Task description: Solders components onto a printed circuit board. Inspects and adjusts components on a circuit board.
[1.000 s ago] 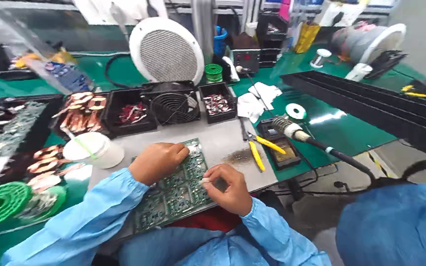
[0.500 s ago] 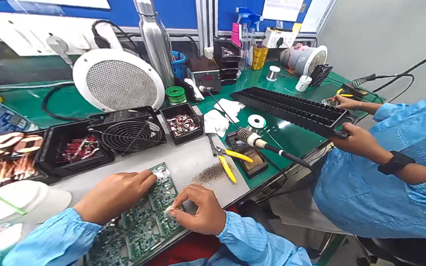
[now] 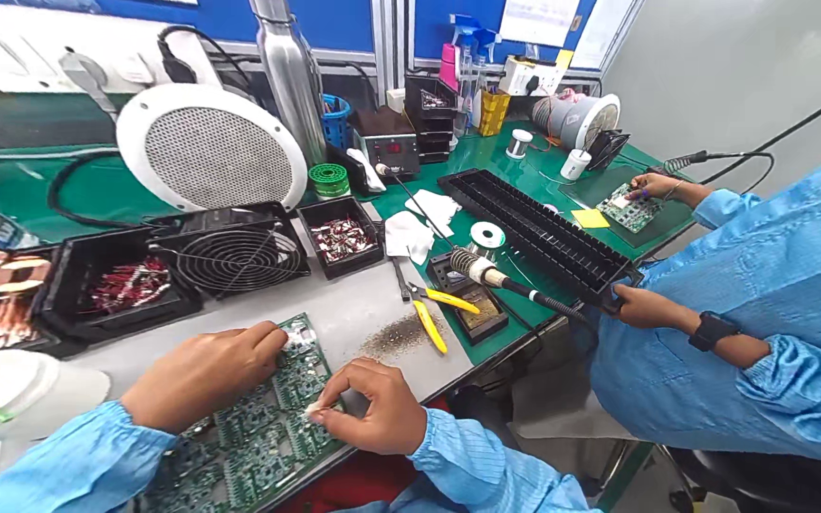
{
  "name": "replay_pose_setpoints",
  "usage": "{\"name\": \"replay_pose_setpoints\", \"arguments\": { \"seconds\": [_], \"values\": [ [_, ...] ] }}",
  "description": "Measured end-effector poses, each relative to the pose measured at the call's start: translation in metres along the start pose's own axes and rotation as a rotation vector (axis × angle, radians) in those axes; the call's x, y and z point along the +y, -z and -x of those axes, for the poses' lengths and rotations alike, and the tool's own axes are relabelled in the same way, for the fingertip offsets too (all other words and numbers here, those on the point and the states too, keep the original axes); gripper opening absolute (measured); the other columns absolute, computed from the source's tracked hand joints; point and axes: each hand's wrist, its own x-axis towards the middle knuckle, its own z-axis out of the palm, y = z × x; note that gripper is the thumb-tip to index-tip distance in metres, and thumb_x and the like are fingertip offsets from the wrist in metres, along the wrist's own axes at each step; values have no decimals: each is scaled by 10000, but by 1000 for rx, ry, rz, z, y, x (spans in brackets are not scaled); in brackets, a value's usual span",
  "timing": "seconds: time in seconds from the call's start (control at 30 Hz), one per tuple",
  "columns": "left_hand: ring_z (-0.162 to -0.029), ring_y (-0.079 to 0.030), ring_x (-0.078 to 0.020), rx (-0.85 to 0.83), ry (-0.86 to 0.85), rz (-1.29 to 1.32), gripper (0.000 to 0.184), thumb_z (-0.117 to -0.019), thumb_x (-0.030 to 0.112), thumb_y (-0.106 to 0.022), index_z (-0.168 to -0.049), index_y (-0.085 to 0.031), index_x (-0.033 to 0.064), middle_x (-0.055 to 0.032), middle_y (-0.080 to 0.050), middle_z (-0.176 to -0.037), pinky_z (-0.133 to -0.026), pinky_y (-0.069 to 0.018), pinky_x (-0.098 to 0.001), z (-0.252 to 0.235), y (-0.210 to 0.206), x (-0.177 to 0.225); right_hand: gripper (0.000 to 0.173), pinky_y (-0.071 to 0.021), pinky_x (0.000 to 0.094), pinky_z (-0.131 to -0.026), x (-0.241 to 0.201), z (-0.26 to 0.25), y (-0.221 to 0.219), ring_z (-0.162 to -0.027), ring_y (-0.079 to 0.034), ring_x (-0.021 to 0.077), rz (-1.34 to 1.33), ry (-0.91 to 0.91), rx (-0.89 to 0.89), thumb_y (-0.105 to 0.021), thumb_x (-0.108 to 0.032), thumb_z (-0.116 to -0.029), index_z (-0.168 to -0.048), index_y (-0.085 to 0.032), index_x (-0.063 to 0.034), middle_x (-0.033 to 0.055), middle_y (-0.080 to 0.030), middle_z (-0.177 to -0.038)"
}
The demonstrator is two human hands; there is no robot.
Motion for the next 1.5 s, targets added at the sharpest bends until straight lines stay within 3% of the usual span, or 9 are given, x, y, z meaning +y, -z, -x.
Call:
{"name": "replay_pose_setpoints", "arguments": {
  "seconds": [0.3,0.5,0.9,1.07,1.4,1.5],
  "values": [
    [-578,-667,-454,50,72,101,189,-882,82,-548,-871,-644,-80,-261,-665,-819,-446,-493,-589,2,-2,-5,110,-567,291,-781,-2,-2,1,-810,-700,202,-26,14,-45,-692,22,-842,-884,-676,121,188,-704,-830],
    [-621,-698,-426,72,12,119,316,-924,192,-491,-874,-697,-42,-226,-705,-838,-476,-523,-572,5,-5,-5,144,-578,291,-809,-1,-2,1,-819,-713,205,-39,37,-61,-684,30,-853,-946,-673,140,201,-716,-863],
    [-674,-720,-430,41,-45,118,199,-874,63,-539,-862,-699,-55,-231,-723,-881,-512,-553,-571,7,-2,-7,147,-584,308,-827,-1,-2,0,-826,-721,220,-33,51,-70,-677,28,-862,-957,-682,139,206,-723,-874],
    [-623,-704,-424,59,-33,65,209,-903,69,-506,-817,-650,-56,-229,-702,-820,-468,-529,-543,6,-3,-4,148,-587,325,-822,-1,-2,0,-827,-723,233,-40,47,-72,-689,43,-849,-958,-687,143,208,-724,-875],
    [-605,-678,-474,31,94,67,147,-884,26,-567,-911,-648,-94,-288,-686,-895,-460,-501,-594,4,-4,-1,151,-589,342,-825,-1,-2,1,-833,-726,246,-36,67,-93,-692,41,-852,-962,-693,144,208,-727,-875],
    [-617,-691,-460,67,75,61,203,-894,59,-521,-910,-671,-76,-268,-704,-897,-458,-507,-577,4,-6,-1,150,-588,340,-823,-1,-2,1,-826,-723,245,-41,74,-93,-690,39,-851,-958,-692,143,208,-725,-870]
  ]
}}
